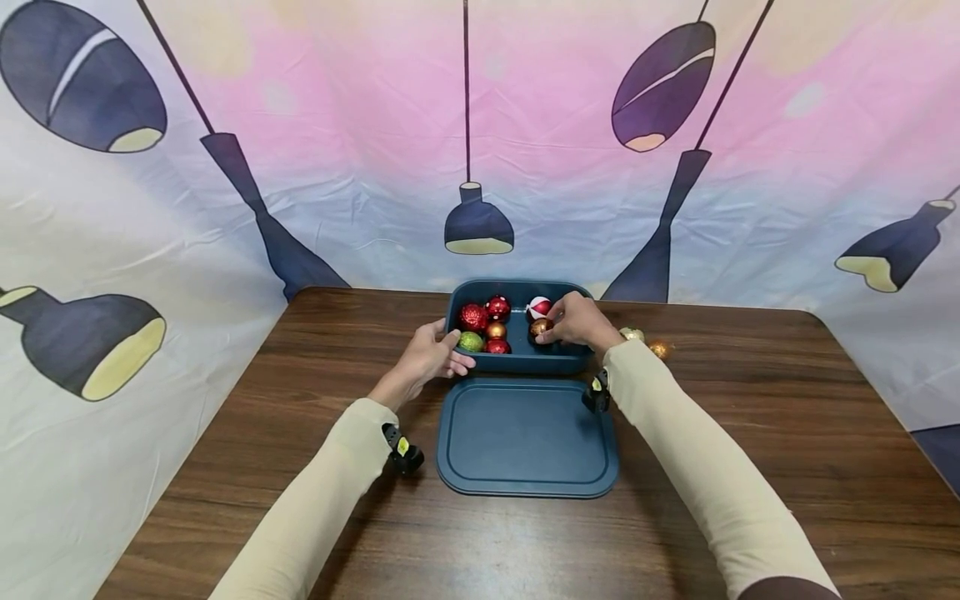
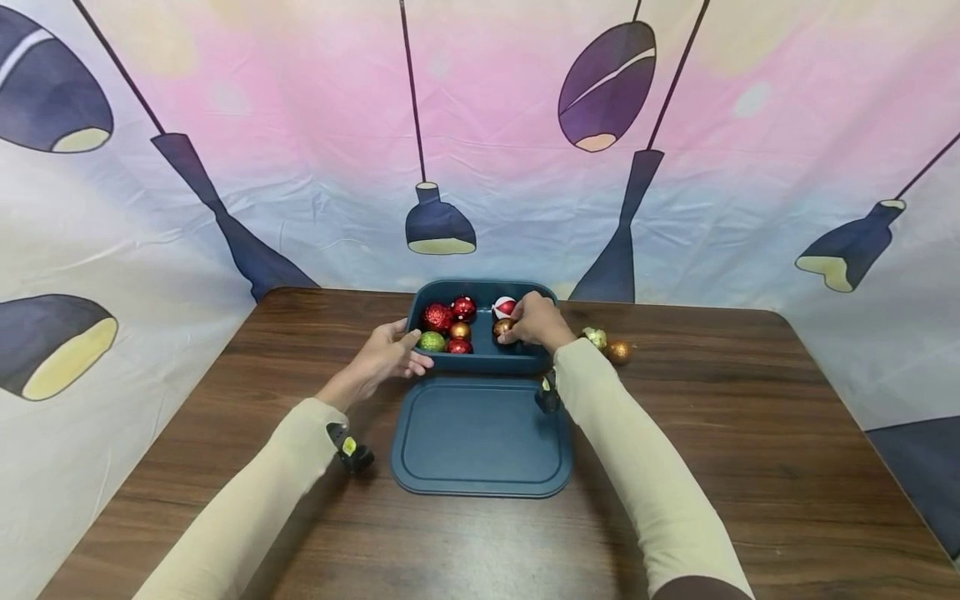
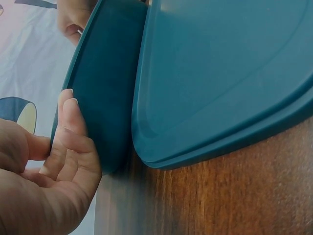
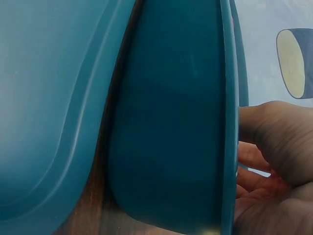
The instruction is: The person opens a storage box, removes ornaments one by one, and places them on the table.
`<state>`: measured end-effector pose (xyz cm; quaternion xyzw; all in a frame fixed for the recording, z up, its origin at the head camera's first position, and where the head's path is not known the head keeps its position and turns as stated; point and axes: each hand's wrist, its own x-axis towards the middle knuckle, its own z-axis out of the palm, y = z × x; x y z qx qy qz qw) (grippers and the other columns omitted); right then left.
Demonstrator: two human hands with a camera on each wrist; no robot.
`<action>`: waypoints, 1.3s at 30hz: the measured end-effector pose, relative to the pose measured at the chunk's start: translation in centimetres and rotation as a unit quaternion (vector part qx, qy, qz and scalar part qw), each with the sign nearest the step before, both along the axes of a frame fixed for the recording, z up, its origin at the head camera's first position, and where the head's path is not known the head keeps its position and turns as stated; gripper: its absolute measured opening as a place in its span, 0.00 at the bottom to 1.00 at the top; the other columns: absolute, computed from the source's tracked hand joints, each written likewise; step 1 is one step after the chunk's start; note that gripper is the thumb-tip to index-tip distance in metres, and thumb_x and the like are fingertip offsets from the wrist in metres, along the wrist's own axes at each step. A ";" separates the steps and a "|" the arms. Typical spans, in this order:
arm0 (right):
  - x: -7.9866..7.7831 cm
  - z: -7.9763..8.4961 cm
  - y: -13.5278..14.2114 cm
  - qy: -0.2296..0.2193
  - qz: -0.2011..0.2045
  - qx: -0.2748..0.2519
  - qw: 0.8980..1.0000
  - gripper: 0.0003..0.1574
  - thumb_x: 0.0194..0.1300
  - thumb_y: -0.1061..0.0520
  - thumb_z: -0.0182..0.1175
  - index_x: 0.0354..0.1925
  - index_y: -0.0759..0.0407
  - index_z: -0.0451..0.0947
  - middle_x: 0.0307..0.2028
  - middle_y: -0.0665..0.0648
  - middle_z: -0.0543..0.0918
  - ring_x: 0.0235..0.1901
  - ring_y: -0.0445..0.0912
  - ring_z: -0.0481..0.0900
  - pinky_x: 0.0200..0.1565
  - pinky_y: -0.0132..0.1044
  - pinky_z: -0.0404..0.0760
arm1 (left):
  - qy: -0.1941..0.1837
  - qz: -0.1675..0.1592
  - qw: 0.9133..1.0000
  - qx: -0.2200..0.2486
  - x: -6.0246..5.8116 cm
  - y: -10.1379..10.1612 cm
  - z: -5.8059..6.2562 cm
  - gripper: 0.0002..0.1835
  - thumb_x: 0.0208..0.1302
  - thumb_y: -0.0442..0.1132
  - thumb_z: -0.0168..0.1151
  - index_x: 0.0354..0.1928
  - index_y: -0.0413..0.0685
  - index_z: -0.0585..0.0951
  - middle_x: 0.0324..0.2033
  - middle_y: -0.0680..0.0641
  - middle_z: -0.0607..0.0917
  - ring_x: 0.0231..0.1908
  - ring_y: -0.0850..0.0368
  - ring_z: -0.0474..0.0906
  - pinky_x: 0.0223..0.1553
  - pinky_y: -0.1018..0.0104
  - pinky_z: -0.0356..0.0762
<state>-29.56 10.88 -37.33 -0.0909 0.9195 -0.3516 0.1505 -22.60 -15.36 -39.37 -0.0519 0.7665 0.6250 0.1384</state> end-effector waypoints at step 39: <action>1.8 5.2 6.4 0.001 0.017 -0.069 0.998 0.29 0.65 0.60 0.71 0.61 0.70 0.77 0.55 0.72 0.81 0.47 0.60 0.85 0.47 0.48 0.85 | -0.006 0.001 1.000 0.012 0.2 0.0 0.0 0.31 0.83 0.43 0.44 0.81 0.47 0.50 0.32 0.40 0.89 0.24 0.57 0.85 0.27 0.72 0.78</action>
